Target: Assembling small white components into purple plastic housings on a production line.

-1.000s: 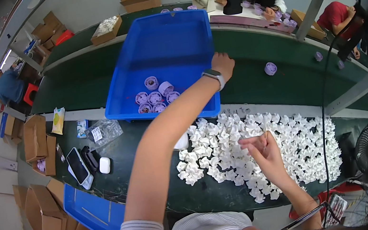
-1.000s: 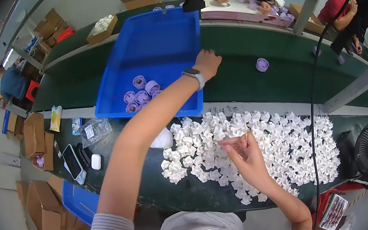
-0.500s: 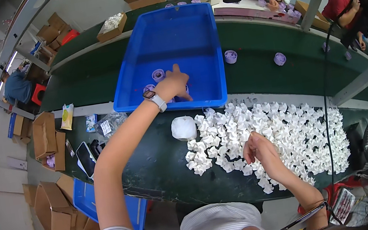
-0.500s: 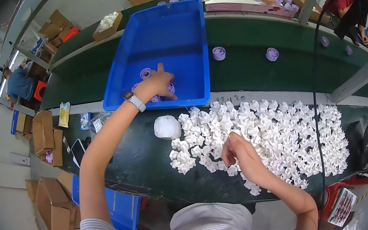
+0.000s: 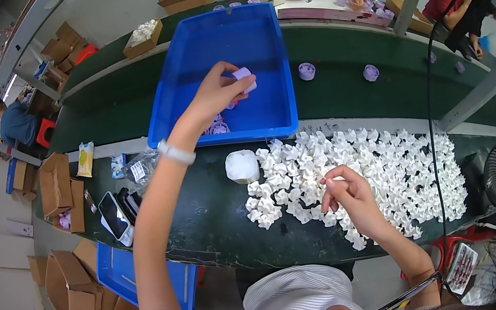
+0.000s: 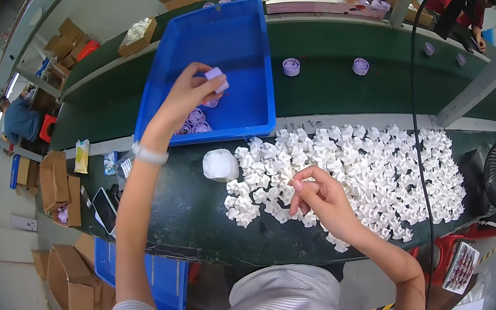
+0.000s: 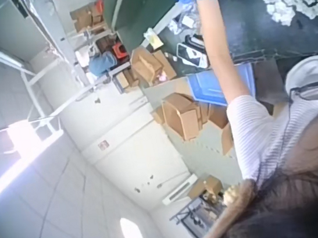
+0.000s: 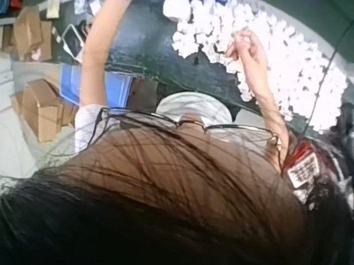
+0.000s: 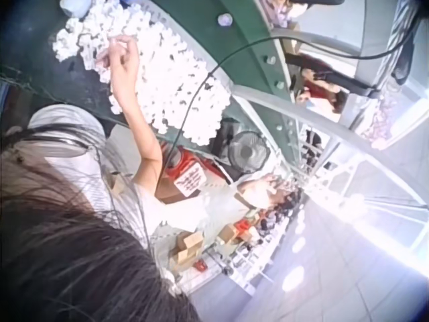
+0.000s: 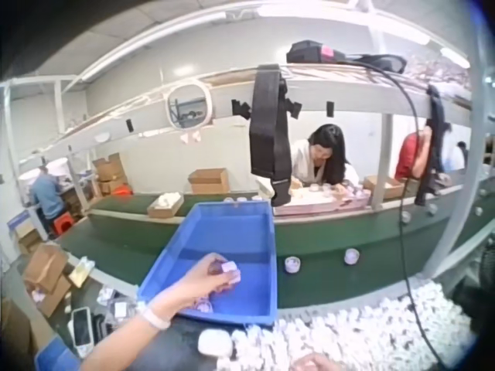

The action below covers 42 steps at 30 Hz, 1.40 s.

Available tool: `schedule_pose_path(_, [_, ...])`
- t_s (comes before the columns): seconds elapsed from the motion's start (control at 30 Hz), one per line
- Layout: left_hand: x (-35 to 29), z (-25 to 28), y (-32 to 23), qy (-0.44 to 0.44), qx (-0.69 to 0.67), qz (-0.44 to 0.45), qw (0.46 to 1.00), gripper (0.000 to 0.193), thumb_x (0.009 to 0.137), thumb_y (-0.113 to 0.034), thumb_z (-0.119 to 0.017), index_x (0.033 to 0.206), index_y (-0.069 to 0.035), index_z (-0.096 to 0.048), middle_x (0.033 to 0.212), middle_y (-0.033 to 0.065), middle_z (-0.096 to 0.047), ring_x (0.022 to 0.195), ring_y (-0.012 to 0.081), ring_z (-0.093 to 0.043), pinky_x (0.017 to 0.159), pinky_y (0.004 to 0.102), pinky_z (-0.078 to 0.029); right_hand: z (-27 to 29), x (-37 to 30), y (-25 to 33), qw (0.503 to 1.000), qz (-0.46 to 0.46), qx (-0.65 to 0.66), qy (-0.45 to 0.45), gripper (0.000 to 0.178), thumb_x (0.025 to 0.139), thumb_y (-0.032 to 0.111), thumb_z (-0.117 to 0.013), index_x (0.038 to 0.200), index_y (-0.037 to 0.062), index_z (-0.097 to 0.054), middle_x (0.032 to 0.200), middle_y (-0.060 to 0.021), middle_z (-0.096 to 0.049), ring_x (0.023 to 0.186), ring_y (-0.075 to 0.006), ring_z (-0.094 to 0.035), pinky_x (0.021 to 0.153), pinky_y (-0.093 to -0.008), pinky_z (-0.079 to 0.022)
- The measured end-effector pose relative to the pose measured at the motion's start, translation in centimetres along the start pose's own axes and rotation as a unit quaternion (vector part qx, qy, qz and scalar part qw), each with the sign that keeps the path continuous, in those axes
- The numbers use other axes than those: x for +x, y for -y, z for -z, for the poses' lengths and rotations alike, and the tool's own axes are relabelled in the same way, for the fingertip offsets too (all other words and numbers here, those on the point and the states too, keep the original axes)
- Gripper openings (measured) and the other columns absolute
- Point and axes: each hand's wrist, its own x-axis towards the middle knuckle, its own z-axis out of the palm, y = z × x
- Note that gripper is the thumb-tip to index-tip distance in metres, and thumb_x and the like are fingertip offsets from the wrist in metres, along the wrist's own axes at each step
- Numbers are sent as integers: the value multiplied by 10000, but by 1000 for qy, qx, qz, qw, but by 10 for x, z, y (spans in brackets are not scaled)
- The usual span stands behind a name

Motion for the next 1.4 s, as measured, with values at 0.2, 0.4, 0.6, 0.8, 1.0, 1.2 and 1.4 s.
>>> schedule_pose_path(0.2, [-121, -38, -19, -94, -180, -140, 969, 379, 898, -93, -577, 1227, 29, -432, 1014, 87, -547, 831, 114, -563, 706, 244, -479, -10, -12, 5, 996, 72, -39, -45, 91, 900, 59, -567, 956, -8, -592, 754, -70, -621, 634, -89, -530, 635, -218, -428])
schedule_pose_path(0.4, [-195, -83, 10, -89, -255, -155, 950, 580, 795, 69, -637, 1297, 20, -350, 1173, 114, -484, 1086, 170, -515, 894, 291, -452, -17, -11, 3, 954, 237, -170, -68, 110, 786, -41, -664, 894, -18, -663, 847, -77, -592, 726, -126, -558, 657, -229, -436])
schedule_pose_path(0.6, [-207, -101, 13, -69, -296, -133, 943, 585, 741, 178, -619, 1236, 9, -357, 1305, 205, -413, 1189, 252, -472, 852, 320, -545, -29, -14, 8, 933, 263, -236, -62, 154, 735, -32, -711, 881, 14, -693, 808, -68, -586, 721, -133, -559, 624, -231, -434])
schedule_pose_path(0.8, [-210, -107, 17, -80, -316, -120, 938, 636, 691, 168, -671, 1223, 3, -364, 1277, 244, -428, 1154, 273, -505, 898, 340, -506, -35, -16, 9, 876, 325, -351, -69, 211, 688, -32, -739, 886, 28, -698, 774, -59, -584, 681, -152, -550, 569, -240, -419])
schedule_pose_path(1.0, [-211, -104, 20, -51, -304, -129, 943, 581, 740, 169, -625, 1228, -20, -374, 1324, 199, -388, 1226, 260, -444, 925, 343, -512, -38, -17, 8, 839, 370, -392, -78, 236, 663, -35, -758, 878, 37, -695, 762, -49, -572, 658, -154, -528, 545, -248, -402])
schedule_pose_path(1.2, [-213, -105, 20, -49, -312, -123, 941, 580, 739, 171, -626, 1226, -19, -376, 1310, 191, -398, 1231, 262, -439, 931, 341, -508, -39, -17, 12, 852, 364, -374, -33, 210, 673, -36, -752, 861, 30, -686, 754, -54, -569, 660, -153, -529, 547, -247, -404])
schedule_pose_path(1.4, [-215, -102, 20, -60, -306, -107, 944, 581, 728, 181, -626, 1219, 5, -370, 1302, 194, -402, 1231, 265, -438, 921, 347, -517, -24, 3, 4, 942, 249, -212, -78, 81, 866, -25, -528, 812, 0, -584, 737, -77, -551, 677, -139, -501, 646, -250, -400])
